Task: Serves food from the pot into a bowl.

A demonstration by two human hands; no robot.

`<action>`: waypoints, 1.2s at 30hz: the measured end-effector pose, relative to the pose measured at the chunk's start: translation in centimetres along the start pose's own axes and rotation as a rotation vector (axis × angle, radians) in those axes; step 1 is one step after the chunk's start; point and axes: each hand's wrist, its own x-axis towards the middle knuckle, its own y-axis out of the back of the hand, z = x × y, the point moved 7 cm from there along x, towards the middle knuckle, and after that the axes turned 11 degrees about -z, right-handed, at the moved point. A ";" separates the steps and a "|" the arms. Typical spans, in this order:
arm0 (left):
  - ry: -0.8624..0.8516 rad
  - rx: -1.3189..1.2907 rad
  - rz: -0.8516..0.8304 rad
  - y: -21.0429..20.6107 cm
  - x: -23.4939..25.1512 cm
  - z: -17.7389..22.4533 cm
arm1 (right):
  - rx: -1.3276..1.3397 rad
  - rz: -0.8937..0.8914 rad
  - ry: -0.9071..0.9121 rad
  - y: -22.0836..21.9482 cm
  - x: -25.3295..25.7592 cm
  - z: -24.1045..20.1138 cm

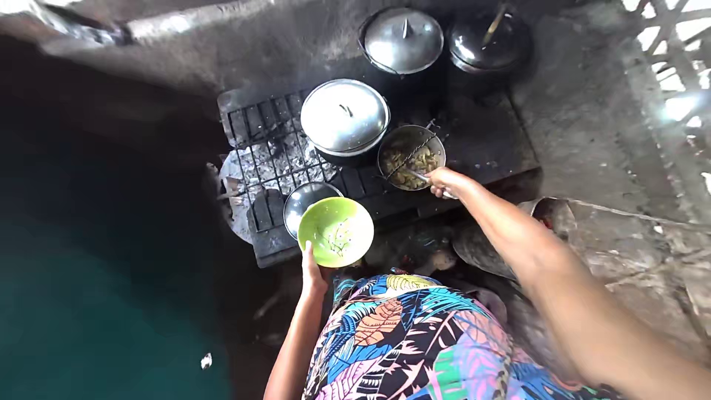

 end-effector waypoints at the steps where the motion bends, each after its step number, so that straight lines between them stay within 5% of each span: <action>1: 0.001 0.000 -0.019 -0.5 0.3 -0.1 | 0.046 -0.013 0.005 -0.1 -0.2 0.5; 11: 0.003 0.135 -0.216 -4.7 0.5 -0.9 | 0.137 -0.042 0.162 -0.5 -0.2 4.4; 21: 0.176 0.107 -0.423 -12.5 -0.6 -6.7 | 0.125 0.008 0.122 5.0 -3.8 7.7; 36: 0.128 -0.075 -0.382 -19.9 1.0 -14.2 | -0.177 0.005 0.219 10.0 -9.5 12.0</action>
